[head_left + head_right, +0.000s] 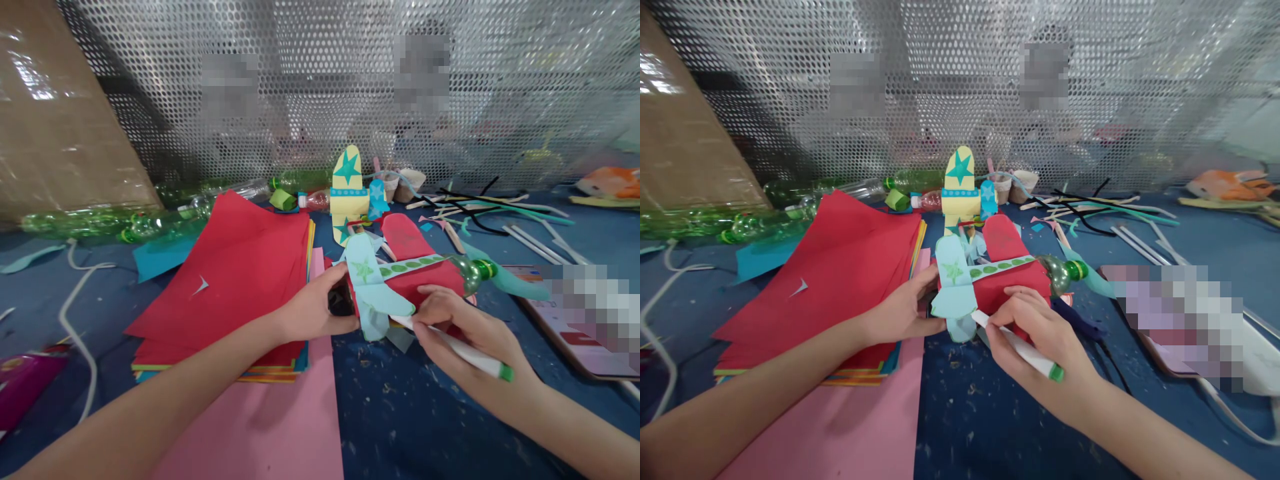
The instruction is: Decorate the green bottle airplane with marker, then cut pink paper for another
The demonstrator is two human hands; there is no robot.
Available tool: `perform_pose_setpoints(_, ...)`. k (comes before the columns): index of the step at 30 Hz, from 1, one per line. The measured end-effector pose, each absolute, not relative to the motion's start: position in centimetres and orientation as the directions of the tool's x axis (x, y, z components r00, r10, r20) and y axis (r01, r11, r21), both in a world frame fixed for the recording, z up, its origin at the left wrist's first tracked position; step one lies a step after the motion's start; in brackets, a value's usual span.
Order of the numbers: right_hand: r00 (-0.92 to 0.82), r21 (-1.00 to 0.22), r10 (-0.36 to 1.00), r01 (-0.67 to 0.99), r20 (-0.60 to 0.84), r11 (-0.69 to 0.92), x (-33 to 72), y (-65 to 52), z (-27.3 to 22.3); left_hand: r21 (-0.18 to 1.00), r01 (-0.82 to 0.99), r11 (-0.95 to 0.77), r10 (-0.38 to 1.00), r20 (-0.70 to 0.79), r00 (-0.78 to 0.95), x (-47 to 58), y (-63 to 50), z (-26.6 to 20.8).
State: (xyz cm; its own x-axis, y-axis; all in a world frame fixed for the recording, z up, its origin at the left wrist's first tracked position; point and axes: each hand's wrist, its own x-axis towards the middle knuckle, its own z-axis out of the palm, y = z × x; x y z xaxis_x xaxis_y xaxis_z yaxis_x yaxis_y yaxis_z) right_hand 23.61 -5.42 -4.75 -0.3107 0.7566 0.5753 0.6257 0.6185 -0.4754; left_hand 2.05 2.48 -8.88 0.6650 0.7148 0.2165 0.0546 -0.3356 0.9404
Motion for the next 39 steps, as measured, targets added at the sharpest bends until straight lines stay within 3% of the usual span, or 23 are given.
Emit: perform_pose_setpoints(39,-0.346,-0.453,0.725,0.6,0.596,0.659,23.51,-5.33,-5.12,0.935,0.066,-0.349,0.717,0.221,0.661,2.05,2.42,-8.96)
